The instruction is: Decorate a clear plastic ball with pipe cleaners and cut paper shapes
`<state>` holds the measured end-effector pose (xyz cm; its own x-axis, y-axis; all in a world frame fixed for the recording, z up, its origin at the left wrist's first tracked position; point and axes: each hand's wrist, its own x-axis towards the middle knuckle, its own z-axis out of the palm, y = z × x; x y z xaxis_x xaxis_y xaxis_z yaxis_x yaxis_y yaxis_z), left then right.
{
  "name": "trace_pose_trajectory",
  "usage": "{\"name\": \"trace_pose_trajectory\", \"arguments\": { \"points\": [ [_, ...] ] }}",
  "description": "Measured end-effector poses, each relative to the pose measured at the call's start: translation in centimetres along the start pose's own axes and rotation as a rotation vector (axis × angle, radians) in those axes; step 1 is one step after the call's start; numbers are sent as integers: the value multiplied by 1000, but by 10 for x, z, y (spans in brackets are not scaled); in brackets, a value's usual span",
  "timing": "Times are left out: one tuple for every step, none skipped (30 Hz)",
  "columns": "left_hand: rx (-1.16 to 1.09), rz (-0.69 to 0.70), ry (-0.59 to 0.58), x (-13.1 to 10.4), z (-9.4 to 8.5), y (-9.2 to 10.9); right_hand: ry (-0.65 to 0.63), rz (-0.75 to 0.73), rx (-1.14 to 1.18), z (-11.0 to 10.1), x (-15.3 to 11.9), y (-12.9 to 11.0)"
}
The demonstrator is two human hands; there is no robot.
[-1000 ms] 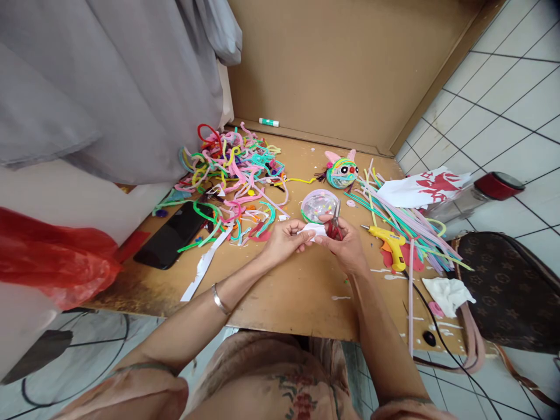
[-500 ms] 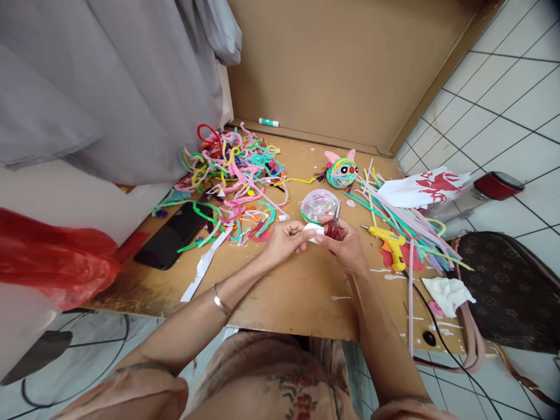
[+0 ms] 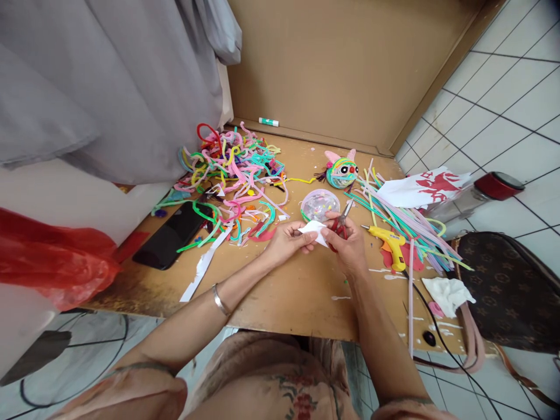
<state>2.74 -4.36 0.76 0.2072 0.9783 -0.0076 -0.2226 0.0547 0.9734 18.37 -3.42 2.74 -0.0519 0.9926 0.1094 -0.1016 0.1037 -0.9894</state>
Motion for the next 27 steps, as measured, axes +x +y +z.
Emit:
{"name": "trace_pose_trajectory", "arguments": {
  "points": [
    [6,-12,0,0,0,0,-12,-8,5,-1,0,-1],
    [17,-25,-1,-1,0,1,-24,-16,7,-1,0,-1],
    [31,-37,2,-1,1,2,-36,-24,4,-1,0,-1],
    [44,-48,9,-2,1,2,-46,-30,-4,-1,-1,-1],
    [52,-59,20,-2,2,3,-51,-40,-16,0,-1,0],
    [54,-71,35,-2,3,3,-52,-55,-29,1,-2,0],
    [48,-82,52,-2,4,3,-50,-72,-44,2,-3,1],
    [36,-91,68,-2,4,3,-48,-87,-60,4,-4,1],
    [17,-94,81,-2,4,3,-51,-98,-73,5,-5,2],
    [-9,-94,88,-1,4,3,-59,-101,-82,6,-6,2],
    [-38,-92,89,-1,4,3,-72,-98,-86,6,-6,2],
    [-68,-91,85,-1,4,3,-87,-92,-88,7,-7,2],
    [-98,-94,80,0,3,4,-102,-90,-92,7,-7,2],
    [-125,-105,76,0,3,4,-117,-92,-98,7,-7,2],
    [-149,-124,73,0,2,5,-133,-99,-104,6,-7,3],
    [-169,-146,74,1,1,6,-148,-109,-108,6,-6,3],
    [-188,-172,74,1,0,6,-163,-118,-108,6,-6,3],
    [-207,-199,69,1,-1,7,-178,-123,-104,6,-5,3],
    [-225,-227,60,2,-2,7,-193,-122,-99,6,-5,4],
    [-240,-254,47,3,-3,7,-206,-117,-97,7,-5,4],
    [-255,-278,33,3,-5,6,-217,-110,-100,7,-5,4],
    [-267,-300,16,4,-6,6,-225,-103,-108,8,-5,4],
    [-279,-317,0,5,-8,6,-224,-100,-119,8,-6,3],
    [-292,-330,-14,5,-10,6,-215,-102,-131,8,-6,3],
    [-308,-338,-29,5,-12,7,-199,-105,-139,8,-6,2],
    [-324,-339,-43,5,-14,8,-175,-104,-143,8,-6,2],
    [-337,-330,-60,5,-16,11,-148,-100,-139,8,-6,1]
  ]
}}
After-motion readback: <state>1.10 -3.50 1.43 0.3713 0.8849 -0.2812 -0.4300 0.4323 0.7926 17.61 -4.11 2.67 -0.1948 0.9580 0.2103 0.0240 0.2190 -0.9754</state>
